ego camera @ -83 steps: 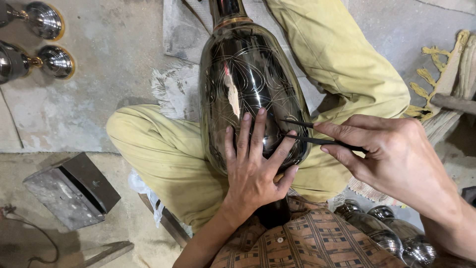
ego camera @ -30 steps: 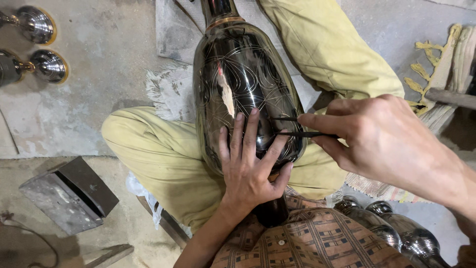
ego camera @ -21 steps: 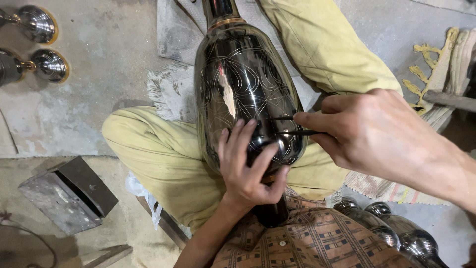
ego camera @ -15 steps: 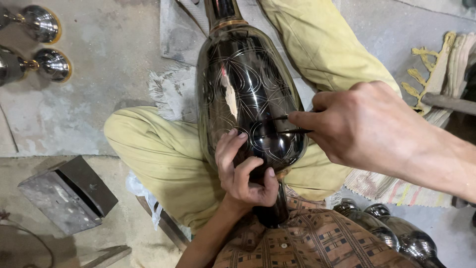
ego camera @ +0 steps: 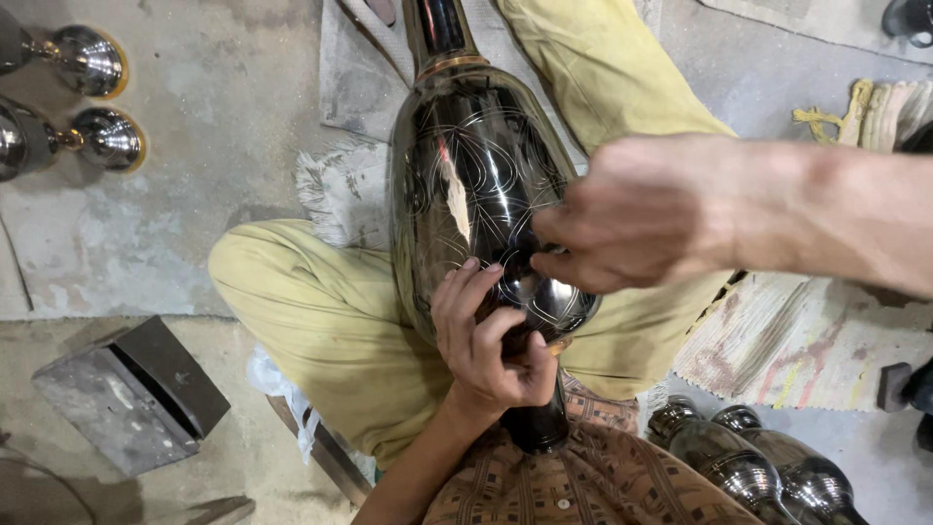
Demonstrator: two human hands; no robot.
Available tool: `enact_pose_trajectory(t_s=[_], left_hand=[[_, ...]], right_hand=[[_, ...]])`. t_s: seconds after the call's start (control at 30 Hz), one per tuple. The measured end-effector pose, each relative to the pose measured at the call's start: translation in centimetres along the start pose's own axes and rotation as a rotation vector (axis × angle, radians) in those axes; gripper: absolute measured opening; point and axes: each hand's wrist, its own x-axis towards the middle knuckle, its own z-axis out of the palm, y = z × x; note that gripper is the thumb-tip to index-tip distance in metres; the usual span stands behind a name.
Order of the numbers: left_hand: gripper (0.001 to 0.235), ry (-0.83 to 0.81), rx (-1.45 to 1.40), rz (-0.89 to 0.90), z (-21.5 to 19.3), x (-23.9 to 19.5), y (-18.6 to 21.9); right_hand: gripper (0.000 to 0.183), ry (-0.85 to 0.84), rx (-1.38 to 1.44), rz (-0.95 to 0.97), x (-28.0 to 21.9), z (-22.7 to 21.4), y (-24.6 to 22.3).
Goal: The person holds a dark metallic vase on their lap and uses a small pointed tool to engrave fine curved lines into its surface. They rotate the vase slightly to access different areas while continuing to carve the pattern.
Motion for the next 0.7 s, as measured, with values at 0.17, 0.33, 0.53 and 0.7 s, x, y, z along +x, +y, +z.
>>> enact_pose_trajectory(t_s=[0.17,0.33,0.53,0.7], left_hand=[[0.037,-0.090,0.115,0.002,0.3,0.5,0.2],[0.055,-0.261,0.174,-0.063,-0.2,0.8,0.6],[0.057,-0.298,0.209,-0.053,0.0,1.0,0.8],[0.055,-0.270,0.199,-0.035,0.2,0.9,0.5]], right_hand=[[0.049,0.034,0.059,0.046,-0.2,-0.6,0.6],[0.059,0.283,0.224,0.289,-0.7,3.3,-1.4],[0.047,0.109,0.437,0.434,0.3,5.8,-5.0],[0.036,-0.017,0.665,0.493,0.6,5.2,-6.2]])
